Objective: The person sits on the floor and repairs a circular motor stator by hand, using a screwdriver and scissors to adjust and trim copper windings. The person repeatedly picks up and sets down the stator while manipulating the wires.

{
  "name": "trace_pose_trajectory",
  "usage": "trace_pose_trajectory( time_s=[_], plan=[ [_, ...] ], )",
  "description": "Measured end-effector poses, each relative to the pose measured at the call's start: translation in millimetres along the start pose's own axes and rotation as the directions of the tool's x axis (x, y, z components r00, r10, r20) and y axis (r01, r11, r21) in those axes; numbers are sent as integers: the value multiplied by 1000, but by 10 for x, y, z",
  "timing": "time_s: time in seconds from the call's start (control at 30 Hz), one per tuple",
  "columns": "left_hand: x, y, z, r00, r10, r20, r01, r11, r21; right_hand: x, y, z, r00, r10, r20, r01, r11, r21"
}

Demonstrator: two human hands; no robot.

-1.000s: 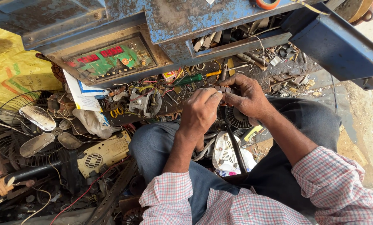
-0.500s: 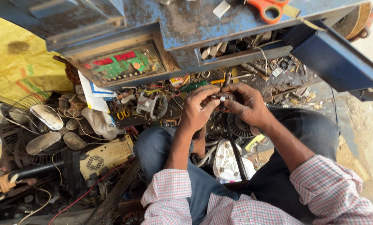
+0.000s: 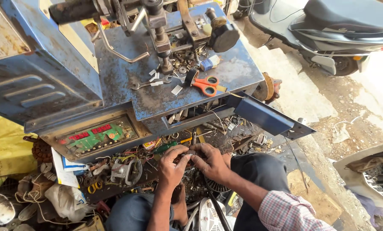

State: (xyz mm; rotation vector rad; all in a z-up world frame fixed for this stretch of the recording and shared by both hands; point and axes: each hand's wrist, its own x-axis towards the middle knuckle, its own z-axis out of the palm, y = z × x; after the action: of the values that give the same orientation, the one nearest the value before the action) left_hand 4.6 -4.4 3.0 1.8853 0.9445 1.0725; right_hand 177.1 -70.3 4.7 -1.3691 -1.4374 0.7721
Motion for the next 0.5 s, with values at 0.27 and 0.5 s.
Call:
trace_pose_trajectory(
  time_s=[0.27, 0.5],
  plan=[
    [17, -57, 95, 996, -79, -37, 80, 997, 7, -19, 97, 91, 981, 193, -15, -187, 963, 195],
    [-50, -117, 242, 982, 84, -168, -66, 992, 109, 147, 265, -63, 952, 270, 144, -300, 914, 272]
  ],
)
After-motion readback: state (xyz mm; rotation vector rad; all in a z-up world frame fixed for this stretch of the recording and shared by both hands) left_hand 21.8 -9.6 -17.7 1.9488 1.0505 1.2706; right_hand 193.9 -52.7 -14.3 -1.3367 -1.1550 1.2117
